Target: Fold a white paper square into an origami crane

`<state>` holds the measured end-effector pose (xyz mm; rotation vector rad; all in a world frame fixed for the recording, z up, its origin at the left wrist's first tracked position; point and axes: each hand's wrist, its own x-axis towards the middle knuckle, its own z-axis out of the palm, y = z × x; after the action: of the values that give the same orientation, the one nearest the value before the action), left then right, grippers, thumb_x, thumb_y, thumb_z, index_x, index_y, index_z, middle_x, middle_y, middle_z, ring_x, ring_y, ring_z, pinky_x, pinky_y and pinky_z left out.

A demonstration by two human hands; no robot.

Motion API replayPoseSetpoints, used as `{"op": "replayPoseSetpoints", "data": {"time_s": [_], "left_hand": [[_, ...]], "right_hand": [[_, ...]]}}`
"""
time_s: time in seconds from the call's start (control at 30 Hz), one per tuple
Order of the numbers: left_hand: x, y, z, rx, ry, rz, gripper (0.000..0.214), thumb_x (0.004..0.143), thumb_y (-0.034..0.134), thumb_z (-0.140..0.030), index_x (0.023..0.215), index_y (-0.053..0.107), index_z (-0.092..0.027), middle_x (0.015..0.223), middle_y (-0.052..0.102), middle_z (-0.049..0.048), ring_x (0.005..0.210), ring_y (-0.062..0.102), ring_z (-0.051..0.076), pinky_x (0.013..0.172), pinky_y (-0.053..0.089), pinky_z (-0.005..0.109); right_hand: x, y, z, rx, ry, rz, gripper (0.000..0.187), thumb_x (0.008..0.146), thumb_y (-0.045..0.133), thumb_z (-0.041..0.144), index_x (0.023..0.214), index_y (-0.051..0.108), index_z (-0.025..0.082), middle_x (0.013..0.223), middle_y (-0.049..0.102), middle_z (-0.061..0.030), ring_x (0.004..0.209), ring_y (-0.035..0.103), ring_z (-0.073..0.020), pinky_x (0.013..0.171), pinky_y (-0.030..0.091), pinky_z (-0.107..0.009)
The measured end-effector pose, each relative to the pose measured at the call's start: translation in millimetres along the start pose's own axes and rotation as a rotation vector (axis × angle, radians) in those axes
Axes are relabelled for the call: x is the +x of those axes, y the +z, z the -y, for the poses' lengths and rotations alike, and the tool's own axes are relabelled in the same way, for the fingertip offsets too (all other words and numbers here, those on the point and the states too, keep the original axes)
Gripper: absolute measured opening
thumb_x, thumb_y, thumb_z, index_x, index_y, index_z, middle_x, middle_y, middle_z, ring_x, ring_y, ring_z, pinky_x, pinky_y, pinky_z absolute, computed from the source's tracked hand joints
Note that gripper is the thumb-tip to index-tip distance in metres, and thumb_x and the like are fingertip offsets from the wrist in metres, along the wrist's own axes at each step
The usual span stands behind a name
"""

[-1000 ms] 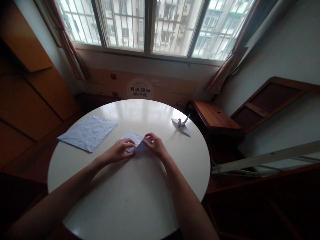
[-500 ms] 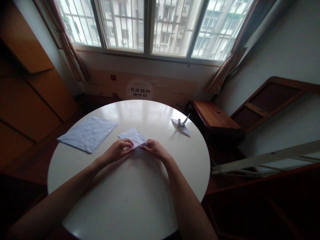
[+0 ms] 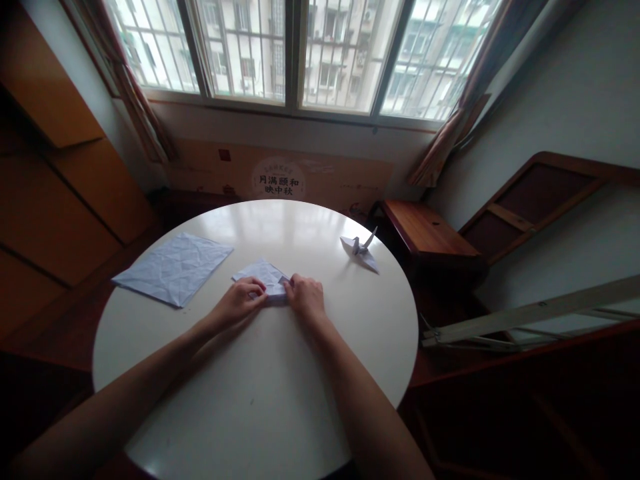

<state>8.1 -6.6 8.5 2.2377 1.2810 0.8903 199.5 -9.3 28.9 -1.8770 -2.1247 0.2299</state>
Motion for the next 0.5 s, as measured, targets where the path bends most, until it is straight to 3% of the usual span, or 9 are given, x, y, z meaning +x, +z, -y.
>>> {"op": "replayPoseSetpoints", "data": {"time_s": [0.23,0.37,0.5], "left_hand": [[-8,0.5,-23,-0.156,0.223,0.286,0.020,0.085,0.064,-0.032,0.096,0.071,-0.017,0.113,0.064,0.0090,0.107,0.059,0.021,0.094,0.047,0.031],[-10,-0.6,-28,-0.113,0.266,0.318,0.019,0.088,0.058,-0.029,0.093,0.070,-0.016,0.118,0.061,0.0107,0.108,0.059,0.021,0.096,0.046,0.032],[-11,-5.8,-30,-0.060,0.266,0.336,0.018,0.090,0.057,-0.027,0.082,0.069,-0.017,0.110,0.060,0.0079,0.097,0.061,0.018,0.091,0.047,0.029]], "right_hand": [[5,-6,-13,-0.090,0.128,-0.018,0.029,0.095,0.043,0.038,0.097,0.065,0.021,0.095,0.070,-0.0098,0.096,0.060,-0.0231,0.084,0.033,-0.035],[7,-4,-17,-0.099,0.122,-0.025,0.028,0.096,0.042,0.038,0.097,0.065,0.021,0.097,0.070,-0.0091,0.096,0.059,-0.0227,0.084,0.032,-0.035],[8,-1,-17,-0.119,0.121,-0.025,0.028,0.096,0.042,0.039,0.097,0.063,0.021,0.098,0.069,-0.0088,0.098,0.057,-0.0229,0.083,0.031,-0.035]]}}
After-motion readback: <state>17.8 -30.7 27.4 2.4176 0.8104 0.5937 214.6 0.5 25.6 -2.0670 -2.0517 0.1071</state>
